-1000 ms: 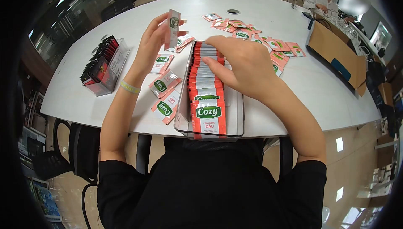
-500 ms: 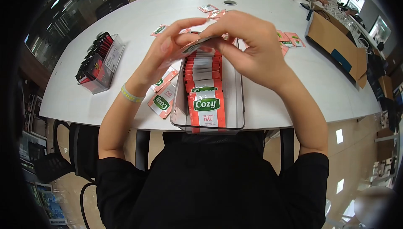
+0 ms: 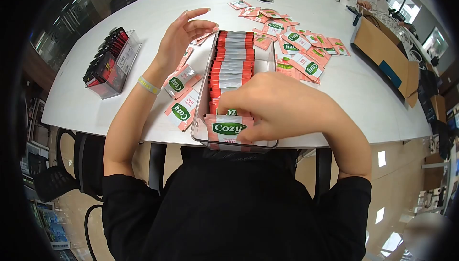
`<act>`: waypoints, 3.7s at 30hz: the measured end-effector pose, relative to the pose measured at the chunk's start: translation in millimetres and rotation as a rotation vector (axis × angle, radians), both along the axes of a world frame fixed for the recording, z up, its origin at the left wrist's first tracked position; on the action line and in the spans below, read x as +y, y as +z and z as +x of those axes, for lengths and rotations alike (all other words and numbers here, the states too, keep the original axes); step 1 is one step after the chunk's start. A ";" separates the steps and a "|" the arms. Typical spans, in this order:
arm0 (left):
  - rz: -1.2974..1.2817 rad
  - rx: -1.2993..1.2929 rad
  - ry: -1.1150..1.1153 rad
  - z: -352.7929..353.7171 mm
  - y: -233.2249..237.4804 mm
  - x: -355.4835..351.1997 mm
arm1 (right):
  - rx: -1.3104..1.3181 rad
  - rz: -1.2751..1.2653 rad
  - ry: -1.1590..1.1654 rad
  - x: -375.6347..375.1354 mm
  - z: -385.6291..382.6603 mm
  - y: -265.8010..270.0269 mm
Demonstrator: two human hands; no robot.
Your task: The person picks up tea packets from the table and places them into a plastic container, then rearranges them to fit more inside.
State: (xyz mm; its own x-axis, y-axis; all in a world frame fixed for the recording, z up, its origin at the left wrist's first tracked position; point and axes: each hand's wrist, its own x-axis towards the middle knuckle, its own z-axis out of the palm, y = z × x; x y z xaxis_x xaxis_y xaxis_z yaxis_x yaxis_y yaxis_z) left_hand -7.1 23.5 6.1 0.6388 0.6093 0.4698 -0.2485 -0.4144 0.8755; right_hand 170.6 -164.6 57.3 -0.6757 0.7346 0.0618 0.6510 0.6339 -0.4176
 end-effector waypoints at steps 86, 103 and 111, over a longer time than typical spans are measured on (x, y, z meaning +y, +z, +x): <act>0.141 0.188 0.471 -16.0 -21.7 39.6 | -0.072 0.639 0.009 1.1 -22.9 -22.8; 0.532 0.655 0.592 -15.8 -21.8 26.1 | 0.554 0.466 -0.713 105.1 81.9 -66.2; 0.610 0.203 0.254 -9.8 -7.7 4.2 | -0.158 0.526 -0.529 119.2 90.1 -81.8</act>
State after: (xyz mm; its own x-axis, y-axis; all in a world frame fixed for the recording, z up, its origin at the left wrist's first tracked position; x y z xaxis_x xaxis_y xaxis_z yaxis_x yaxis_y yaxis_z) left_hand -16.8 27.7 -1.6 0.6227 0.4164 0.6625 0.0651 -0.8713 0.4864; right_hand 260.7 -45.4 -24.4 -0.2717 0.8633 0.4252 0.9503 0.3104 -0.0231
